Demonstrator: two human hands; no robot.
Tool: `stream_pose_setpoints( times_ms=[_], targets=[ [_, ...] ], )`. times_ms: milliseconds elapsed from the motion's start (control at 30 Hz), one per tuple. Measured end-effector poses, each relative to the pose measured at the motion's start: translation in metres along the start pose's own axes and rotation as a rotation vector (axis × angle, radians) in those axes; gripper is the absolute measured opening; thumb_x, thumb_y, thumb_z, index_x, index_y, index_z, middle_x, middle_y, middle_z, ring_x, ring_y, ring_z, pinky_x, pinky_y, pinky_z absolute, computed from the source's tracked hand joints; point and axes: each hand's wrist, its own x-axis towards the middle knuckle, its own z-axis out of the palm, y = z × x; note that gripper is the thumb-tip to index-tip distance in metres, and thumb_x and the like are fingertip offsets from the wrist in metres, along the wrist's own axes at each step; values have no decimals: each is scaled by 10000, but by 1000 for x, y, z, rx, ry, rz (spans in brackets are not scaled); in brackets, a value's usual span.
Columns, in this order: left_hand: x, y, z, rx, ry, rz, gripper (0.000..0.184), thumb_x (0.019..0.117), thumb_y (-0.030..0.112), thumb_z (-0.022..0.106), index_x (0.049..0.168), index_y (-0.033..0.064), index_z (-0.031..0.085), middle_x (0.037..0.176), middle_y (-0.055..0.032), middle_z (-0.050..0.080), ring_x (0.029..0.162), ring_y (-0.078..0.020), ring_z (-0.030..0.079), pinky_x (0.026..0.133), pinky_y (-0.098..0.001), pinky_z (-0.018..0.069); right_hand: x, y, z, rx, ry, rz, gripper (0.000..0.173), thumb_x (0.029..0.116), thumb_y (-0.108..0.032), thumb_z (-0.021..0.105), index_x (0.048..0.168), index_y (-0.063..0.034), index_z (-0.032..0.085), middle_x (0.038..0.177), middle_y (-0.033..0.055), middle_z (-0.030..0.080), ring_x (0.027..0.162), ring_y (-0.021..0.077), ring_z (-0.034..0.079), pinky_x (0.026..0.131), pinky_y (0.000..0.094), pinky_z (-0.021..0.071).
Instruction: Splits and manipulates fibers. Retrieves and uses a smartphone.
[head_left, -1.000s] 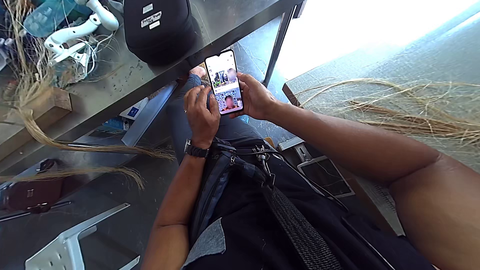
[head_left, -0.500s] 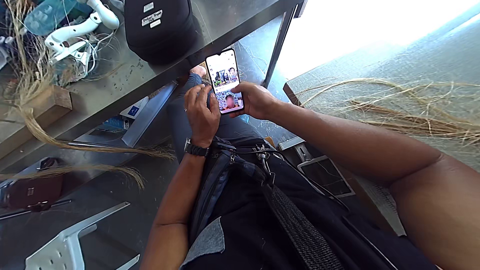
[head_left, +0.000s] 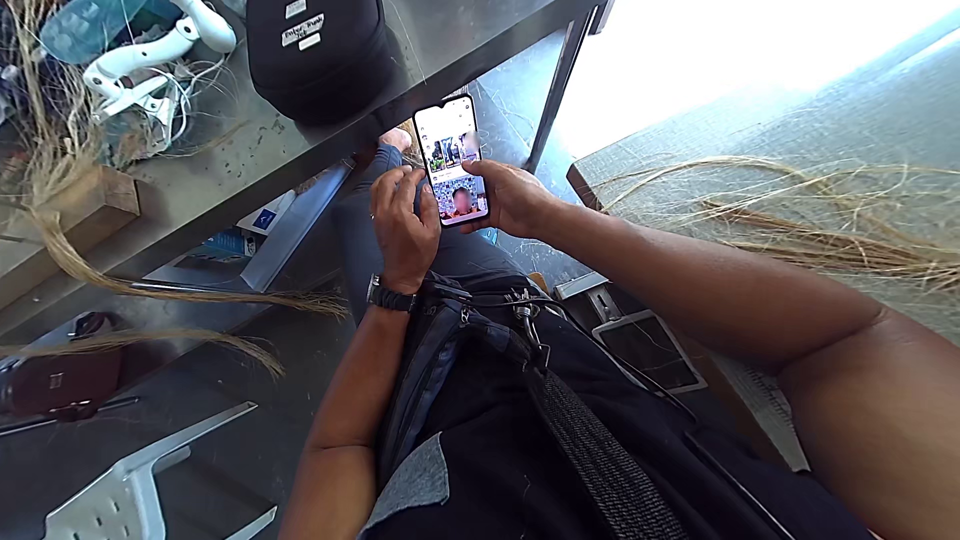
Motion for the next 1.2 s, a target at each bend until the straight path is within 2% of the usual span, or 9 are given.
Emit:
stream_pose_setpoints(
  times_ms=[133, 300, 433, 567, 733, 1067, 1200],
  targets=[
    [1, -3, 1, -58, -22, 10, 342, 1013, 137, 541, 1312, 18, 656, 1385, -168, 593, 1341, -295, 522, 1127, -420, 431, 0, -1, -3, 8, -10, -1, 421, 1105, -427, 402, 1371, -141, 560, 1196, 156, 698, 949, 313, 733, 685, 468, 629],
    [1, -4, -2, -178, -152, -18, 485, 964, 104, 574, 1439, 15, 549, 1489, -162, 527, 1391, -276, 496, 1148, -425, 424, 2, -3, -5, 42, 13, 15, 430, 1097, -437, 401, 1377, -148, 552, 1198, 153, 696, 942, 309, 731, 687, 466, 626],
    [1, -8, 0, -240, -200, -24, 578, 933, 118, 603, 1494, 38, 490, 1517, -158, 494, 1367, -273, 506, 1086, -433, 467, 2, -4, -6, 46, 18, 28, 421, 1094, -426, 407, 1361, -137, 557, 1197, 159, 694, 937, 309, 732, 682, 461, 627],
    [0, -9, 0, -251, -217, -28, 615, 932, 157, 646, 1512, 58, 468, 1532, -151, 479, 1365, -267, 504, 1062, -440, 476, 2, -5, -6, 49, 17, 32, 420, 1088, -422, 410, 1355, -132, 557, 1196, 154, 691, 944, 302, 727, 692, 458, 624],
    [1, -9, 0, -254, -228, -24, 650, 923, 132, 669, 1529, 68, 446, 1531, -153, 473, 1340, -264, 519, 1037, -430, 491, 2, -6, -7, 46, 2, 38, 431, 1079, -433, 397, 1327, -128, 575, 1176, 147, 698, 935, 290, 727, 693, 454, 622],
    [0, -9, 1, -268, -208, -25, 576, 959, 132, 599, 1515, 64, 463, 1521, -155, 484, 1328, -252, 536, 1024, -426, 504, 4, -5, -8, 47, -19, 37, 443, 1082, -447, 383, 1331, -131, 571, 1193, 143, 691, 971, 289, 718, 714, 460, 614],
    [0, -10, 0, -262, -217, -19, 545, 979, 122, 532, 1514, 50, 460, 1521, -163, 480, 1317, -249, 544, 1012, -406, 513, 5, -5, -8, 47, -22, 39, 446, 1085, -446, 376, 1348, -137, 563, 1213, 143, 688, 984, 294, 718, 715, 467, 615]
  ],
)
